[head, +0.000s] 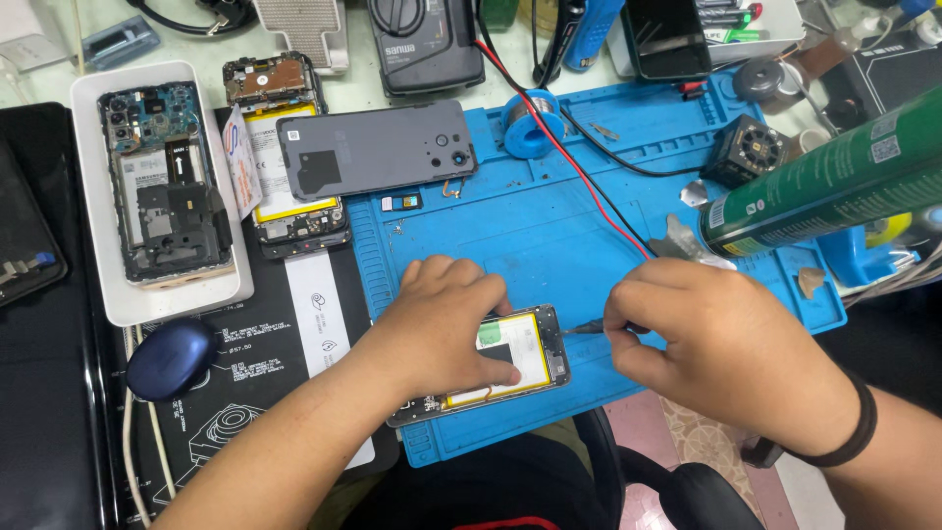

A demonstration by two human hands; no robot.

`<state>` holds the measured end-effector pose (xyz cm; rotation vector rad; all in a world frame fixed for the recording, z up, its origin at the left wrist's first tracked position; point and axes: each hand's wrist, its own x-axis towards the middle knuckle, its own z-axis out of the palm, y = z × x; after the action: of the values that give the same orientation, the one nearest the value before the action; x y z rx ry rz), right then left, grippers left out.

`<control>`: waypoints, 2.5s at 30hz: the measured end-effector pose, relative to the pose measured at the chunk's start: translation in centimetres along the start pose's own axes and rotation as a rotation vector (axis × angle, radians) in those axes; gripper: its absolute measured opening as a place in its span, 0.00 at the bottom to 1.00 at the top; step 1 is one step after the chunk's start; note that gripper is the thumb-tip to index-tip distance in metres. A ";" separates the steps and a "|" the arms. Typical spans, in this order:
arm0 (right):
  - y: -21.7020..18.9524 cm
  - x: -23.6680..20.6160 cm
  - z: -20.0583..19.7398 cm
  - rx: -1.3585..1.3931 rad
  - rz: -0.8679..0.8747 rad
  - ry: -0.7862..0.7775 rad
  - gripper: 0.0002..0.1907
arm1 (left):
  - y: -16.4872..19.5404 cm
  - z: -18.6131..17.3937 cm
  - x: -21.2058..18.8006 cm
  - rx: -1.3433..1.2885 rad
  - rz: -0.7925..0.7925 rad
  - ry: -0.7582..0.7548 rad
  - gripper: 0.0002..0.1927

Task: The person removes the back cover of a light blue smartphone using a card and a spray can, then uses a screwdriver to unscrew internal components. The person handles the battery and motherboard while working on the disassembled device.

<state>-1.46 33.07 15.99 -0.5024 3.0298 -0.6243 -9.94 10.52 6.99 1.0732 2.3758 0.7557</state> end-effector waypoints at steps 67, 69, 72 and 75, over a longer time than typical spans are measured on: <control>8.0 -9.3 9.9 1.006 0.759 0.292 0.13 | -0.7 1.3 0.1 -0.134 0.197 0.113 0.25; 7.4 -9.1 9.4 1.009 0.753 0.339 0.11 | -0.7 1.3 0.0 -0.143 0.187 0.113 0.25; 6.1 -8.5 7.5 0.653 0.705 0.323 0.10 | -0.7 1.4 0.0 -0.143 0.175 0.108 0.26; 4.7 -7.0 5.1 0.314 0.432 0.285 0.09 | -0.6 1.4 0.0 -0.140 0.171 0.103 0.26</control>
<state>4.07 37.35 9.05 0.2666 3.0374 -1.1846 -9.48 10.63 5.52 1.2155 2.2951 1.0440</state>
